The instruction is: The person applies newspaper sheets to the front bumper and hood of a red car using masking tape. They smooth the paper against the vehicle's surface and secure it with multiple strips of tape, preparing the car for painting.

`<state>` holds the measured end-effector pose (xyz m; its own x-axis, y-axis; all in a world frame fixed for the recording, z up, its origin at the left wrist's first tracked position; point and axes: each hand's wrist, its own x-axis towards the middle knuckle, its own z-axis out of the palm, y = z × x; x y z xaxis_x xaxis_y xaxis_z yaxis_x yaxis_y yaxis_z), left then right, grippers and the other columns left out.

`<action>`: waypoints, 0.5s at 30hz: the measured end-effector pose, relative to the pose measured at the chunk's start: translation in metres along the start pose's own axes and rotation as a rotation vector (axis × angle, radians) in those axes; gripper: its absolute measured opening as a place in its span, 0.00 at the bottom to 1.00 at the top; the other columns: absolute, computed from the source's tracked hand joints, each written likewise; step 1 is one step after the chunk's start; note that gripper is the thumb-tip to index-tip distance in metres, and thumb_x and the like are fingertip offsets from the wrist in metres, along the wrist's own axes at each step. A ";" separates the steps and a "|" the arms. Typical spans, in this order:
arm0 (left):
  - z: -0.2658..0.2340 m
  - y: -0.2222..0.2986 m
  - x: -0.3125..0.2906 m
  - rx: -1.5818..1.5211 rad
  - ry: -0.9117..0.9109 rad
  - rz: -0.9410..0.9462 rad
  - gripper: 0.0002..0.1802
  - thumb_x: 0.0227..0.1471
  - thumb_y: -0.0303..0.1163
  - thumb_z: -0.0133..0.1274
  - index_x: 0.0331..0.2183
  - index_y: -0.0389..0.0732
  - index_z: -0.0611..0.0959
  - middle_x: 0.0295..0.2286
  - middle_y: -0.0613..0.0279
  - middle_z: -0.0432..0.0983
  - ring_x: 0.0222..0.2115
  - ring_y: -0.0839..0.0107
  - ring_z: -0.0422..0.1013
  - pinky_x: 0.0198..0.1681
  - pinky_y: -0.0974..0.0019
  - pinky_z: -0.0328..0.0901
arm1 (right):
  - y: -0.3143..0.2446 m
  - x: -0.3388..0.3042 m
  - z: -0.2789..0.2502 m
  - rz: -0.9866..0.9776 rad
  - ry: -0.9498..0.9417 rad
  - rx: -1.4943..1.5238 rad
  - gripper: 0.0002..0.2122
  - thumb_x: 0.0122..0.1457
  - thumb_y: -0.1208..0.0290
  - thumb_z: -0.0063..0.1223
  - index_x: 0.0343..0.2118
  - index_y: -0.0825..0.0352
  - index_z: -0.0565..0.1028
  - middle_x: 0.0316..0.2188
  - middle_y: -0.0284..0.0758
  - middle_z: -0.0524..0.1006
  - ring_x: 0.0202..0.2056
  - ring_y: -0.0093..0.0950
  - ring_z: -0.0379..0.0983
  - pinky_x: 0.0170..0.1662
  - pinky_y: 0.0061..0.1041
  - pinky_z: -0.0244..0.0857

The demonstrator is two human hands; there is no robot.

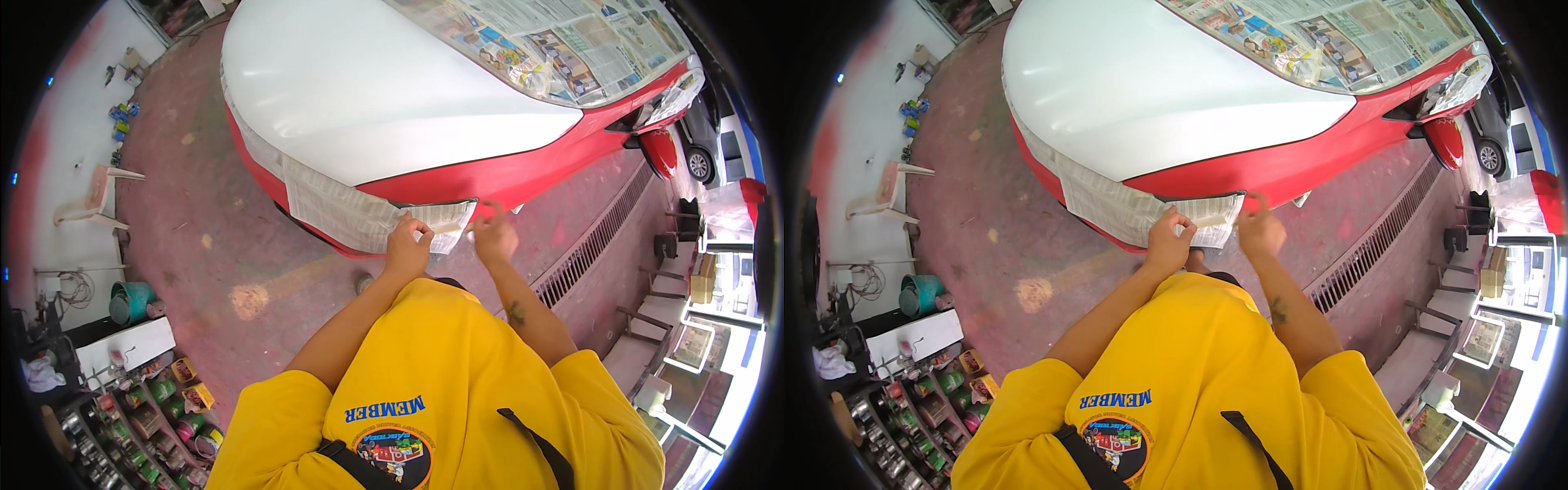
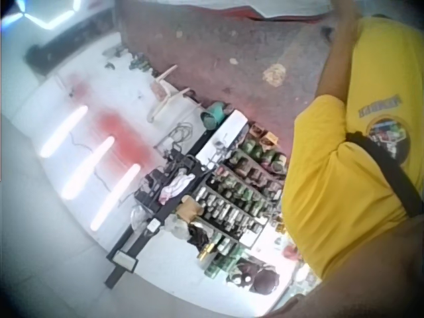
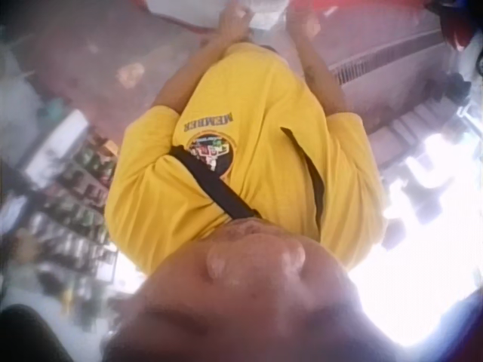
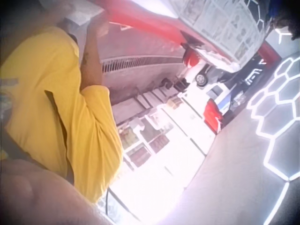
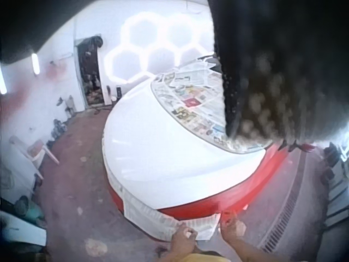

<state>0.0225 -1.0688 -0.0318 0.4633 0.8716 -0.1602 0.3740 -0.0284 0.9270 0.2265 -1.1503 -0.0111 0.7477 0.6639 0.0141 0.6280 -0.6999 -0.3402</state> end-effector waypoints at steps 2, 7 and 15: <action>-0.008 0.016 0.003 -0.113 -0.036 -0.088 0.11 0.59 0.34 0.67 0.40 0.37 0.88 0.59 0.29 0.78 0.63 0.43 0.75 0.64 0.51 0.68 | 0.100 0.020 0.030 0.366 0.287 0.454 0.16 0.69 0.58 0.61 0.57 0.53 0.79 0.26 0.37 0.83 0.27 0.33 0.81 0.32 0.39 0.73; -0.008 -0.010 0.011 -0.160 -0.027 -0.069 0.10 0.64 0.33 0.65 0.40 0.35 0.86 0.44 0.47 0.85 0.50 0.61 0.80 0.56 0.60 0.70 | 0.051 -0.025 0.005 0.521 -0.493 1.116 0.15 0.70 0.57 0.67 0.50 0.64 0.82 0.29 0.21 0.73 0.27 0.16 0.68 0.30 0.19 0.63; -0.045 -0.008 0.029 -0.544 -0.174 -0.323 0.09 0.70 0.32 0.61 0.45 0.36 0.83 0.41 0.65 0.84 0.42 0.80 0.74 0.49 0.71 0.67 | -0.027 -0.016 0.021 0.607 -0.726 1.421 0.15 0.67 0.56 0.70 0.47 0.60 0.82 0.38 0.25 0.71 0.36 0.21 0.69 0.39 0.22 0.67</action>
<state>-0.0032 -1.0211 -0.0291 0.5361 0.7015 -0.4696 0.0776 0.5130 0.8549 0.1929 -1.1364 -0.0220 0.2915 0.6667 -0.6860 -0.6616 -0.3774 -0.6479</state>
